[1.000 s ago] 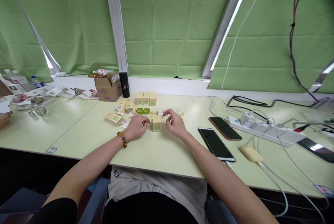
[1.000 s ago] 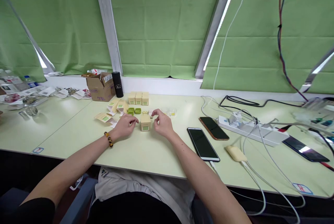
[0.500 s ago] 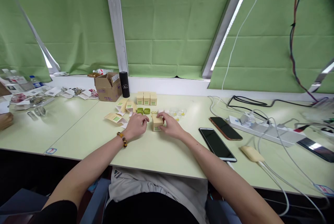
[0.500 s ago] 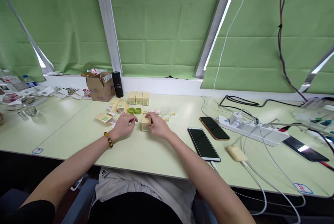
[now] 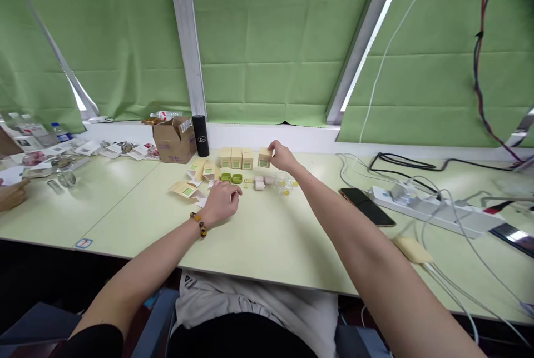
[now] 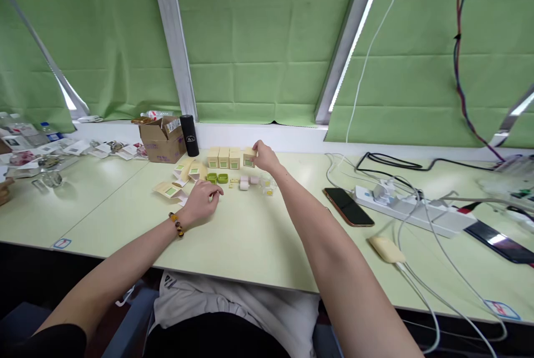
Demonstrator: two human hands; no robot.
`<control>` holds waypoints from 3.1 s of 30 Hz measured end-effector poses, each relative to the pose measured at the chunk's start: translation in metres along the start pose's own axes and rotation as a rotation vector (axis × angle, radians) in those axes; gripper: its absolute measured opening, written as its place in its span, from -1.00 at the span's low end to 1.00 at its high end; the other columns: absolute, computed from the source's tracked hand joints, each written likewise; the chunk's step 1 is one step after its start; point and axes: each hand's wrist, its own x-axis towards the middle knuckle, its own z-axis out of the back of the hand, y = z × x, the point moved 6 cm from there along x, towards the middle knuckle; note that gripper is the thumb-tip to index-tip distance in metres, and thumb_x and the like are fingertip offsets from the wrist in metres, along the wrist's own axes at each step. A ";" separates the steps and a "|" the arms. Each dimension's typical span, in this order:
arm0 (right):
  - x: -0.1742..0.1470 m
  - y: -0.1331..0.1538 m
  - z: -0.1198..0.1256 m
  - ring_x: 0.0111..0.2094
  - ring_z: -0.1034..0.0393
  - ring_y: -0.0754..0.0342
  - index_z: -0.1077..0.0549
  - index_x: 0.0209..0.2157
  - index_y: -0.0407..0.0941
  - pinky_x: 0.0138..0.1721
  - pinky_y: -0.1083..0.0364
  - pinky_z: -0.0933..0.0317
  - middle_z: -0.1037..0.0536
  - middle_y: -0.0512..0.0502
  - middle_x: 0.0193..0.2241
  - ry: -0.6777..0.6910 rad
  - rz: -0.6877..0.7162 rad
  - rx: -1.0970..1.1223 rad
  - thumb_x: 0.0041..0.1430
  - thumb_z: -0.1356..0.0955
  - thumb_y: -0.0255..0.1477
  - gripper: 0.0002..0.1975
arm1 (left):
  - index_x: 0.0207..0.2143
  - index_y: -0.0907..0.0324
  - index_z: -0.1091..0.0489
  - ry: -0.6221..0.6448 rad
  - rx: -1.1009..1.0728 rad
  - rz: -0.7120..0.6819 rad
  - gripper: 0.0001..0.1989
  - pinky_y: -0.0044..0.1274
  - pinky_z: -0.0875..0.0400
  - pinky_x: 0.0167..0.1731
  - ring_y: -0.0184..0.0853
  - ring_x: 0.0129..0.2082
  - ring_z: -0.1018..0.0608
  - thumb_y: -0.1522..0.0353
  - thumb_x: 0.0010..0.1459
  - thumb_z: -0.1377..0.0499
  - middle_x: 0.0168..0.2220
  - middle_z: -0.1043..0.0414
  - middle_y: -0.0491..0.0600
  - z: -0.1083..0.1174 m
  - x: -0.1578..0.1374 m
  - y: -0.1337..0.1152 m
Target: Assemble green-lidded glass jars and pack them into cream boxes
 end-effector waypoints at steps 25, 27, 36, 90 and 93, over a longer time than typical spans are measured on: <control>0.009 -0.005 -0.067 0.20 -0.33 -0.27 -0.44 0.19 0.08 0.16 -0.20 -0.16 -0.49 -0.24 0.18 0.266 -0.031 -0.302 0.23 -0.34 -0.44 -0.51 | -0.29 0.13 -0.56 0.018 -0.005 0.018 -0.77 -0.28 -0.29 -0.04 -0.22 -0.28 -0.56 0.47 0.22 -0.10 -0.39 -0.58 -0.03 0.002 -0.003 -0.003; 0.015 -0.006 -0.072 0.23 -0.31 -0.27 -0.40 0.23 0.06 0.17 -0.19 -0.16 -0.48 -0.24 0.20 0.266 -0.043 -0.298 0.23 -0.34 -0.44 -0.48 | -0.29 0.13 -0.57 0.019 -0.010 0.020 -0.77 -0.29 -0.30 -0.04 -0.22 -0.28 -0.56 0.47 0.22 -0.10 -0.38 -0.58 -0.04 0.003 -0.004 -0.003; 0.027 -0.004 -0.087 0.26 -0.27 -0.24 -0.32 0.20 -0.08 0.19 -0.19 -0.16 -0.44 -0.31 0.24 0.284 -0.073 -0.278 0.26 -0.30 -0.48 -0.53 | -0.28 0.13 -0.57 0.017 -0.015 0.026 -0.76 -0.29 -0.30 -0.06 -0.23 -0.31 -0.54 0.48 0.22 -0.09 -0.41 -0.55 -0.04 0.002 -0.005 -0.005; -0.174 0.077 -0.077 -0.21 -0.56 -0.11 -0.42 -0.08 -0.06 -0.30 0.04 -0.10 -0.67 -0.16 -0.17 0.209 0.203 -0.248 0.41 -0.21 -0.38 -0.81 | -0.43 0.24 -0.55 0.268 0.577 0.166 -0.79 -0.31 -0.27 -0.13 -0.06 -0.25 -0.58 0.39 0.20 -0.14 -0.36 -0.58 0.24 0.002 0.028 0.044; -0.173 0.076 -0.077 -0.22 -0.55 -0.09 -0.42 -0.07 -0.05 -0.29 0.06 -0.08 -0.67 -0.14 -0.16 0.218 0.187 -0.243 0.42 -0.22 -0.37 -0.82 | -0.39 0.26 -0.56 0.292 0.598 0.120 -0.81 -0.30 -0.24 -0.10 -0.06 -0.21 -0.58 0.51 0.14 -0.12 -0.33 -0.58 0.25 -0.003 0.023 0.040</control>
